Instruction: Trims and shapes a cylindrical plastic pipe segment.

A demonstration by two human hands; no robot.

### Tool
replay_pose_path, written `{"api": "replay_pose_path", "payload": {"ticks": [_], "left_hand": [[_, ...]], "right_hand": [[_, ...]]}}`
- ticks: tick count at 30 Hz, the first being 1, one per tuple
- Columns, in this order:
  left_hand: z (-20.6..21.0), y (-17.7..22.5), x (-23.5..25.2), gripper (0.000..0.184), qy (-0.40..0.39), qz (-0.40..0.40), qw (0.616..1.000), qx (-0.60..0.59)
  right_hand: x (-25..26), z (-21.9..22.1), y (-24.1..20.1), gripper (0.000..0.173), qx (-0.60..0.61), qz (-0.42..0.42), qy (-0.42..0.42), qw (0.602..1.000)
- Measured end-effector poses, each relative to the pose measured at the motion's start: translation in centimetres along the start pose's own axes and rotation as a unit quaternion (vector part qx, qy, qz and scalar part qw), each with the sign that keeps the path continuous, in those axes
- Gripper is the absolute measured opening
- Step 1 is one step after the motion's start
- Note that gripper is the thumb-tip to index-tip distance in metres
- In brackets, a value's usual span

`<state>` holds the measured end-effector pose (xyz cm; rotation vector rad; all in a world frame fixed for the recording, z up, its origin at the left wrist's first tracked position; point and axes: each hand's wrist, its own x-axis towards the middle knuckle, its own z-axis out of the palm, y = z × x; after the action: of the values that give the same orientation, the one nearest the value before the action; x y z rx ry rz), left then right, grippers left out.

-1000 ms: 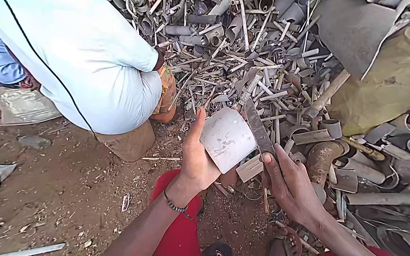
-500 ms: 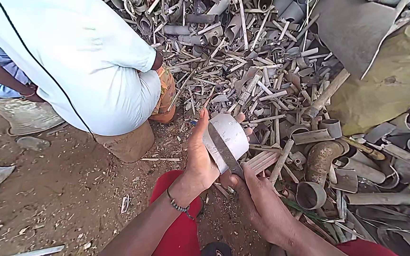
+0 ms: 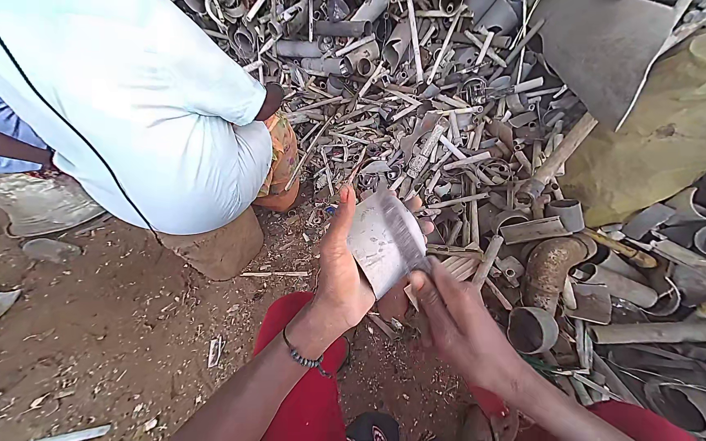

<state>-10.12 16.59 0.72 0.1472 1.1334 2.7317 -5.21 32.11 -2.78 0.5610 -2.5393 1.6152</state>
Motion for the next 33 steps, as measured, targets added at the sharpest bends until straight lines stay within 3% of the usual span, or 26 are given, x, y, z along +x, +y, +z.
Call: {"api": "replay_pose_path", "payload": {"ticks": [3, 7, 9, 11, 14, 18, 20, 24, 28, 31, 33], "left_hand": [[0.6, -0.7, -0.5, 0.062, 0.039, 0.023, 0.998, 0.032], [0.6, -1.4, 0.3, 0.057, 0.063, 0.068, 0.994, 0.061], [0.5, -1.2, 0.6, 0.058, 0.08, 0.066, 0.993, 0.049], [0.7, -1.1, 0.4, 0.061, 0.08, 0.058, 0.994, 0.053], [1.2, -1.6, -0.4, 0.051, 0.086, 0.055, 0.99, 0.096], [0.6, -2.6, 0.3, 0.048, 0.077, 0.045, 0.991, 0.098], [0.7, -2.5, 0.2, 0.048, 0.076, 0.024, 0.991, 0.106], [1.6, -3.3, -1.0, 0.045, 0.093, 0.023, 0.984, 0.149], [1.1, -3.7, -0.1, 0.044, 0.076, 0.057, 0.988, 0.12], [1.1, -3.4, -0.2, 0.047, 0.04, 0.061, 0.989, 0.131], [1.8, -3.6, -0.9, 0.046, 0.062, 0.068, 0.983, 0.157]], "right_hand": [[0.7, -0.3, 0.7, 0.036, 0.01, 0.022, 0.056, 0.998], [-1.3, 3.2, 0.3, 0.038, 0.002, -0.023, 0.006, 1.0], [-1.3, 2.9, -0.3, 0.04, 0.009, -0.004, -0.033, 0.999], [-0.4, 1.2, -0.6, 0.039, 0.018, 0.041, -0.026, 0.999], [0.7, 0.1, 0.1, 0.038, 0.013, 0.061, 0.031, 0.998], [-1.2, 2.6, -0.5, 0.035, -0.006, 0.021, -0.014, 1.0], [-0.8, 1.7, -1.0, 0.036, 0.0, 0.05, -0.042, 0.998], [1.0, -0.6, 0.1, 0.036, 0.01, 0.101, 0.018, 0.995], [-0.9, 2.3, -0.5, 0.034, -0.032, 0.011, 0.01, 0.999], [0.0, 0.6, -0.7, 0.036, -0.017, 0.035, -0.003, 0.999], [1.2, -1.0, 0.0, 0.034, -0.019, 0.066, 0.03, 0.997]]}}
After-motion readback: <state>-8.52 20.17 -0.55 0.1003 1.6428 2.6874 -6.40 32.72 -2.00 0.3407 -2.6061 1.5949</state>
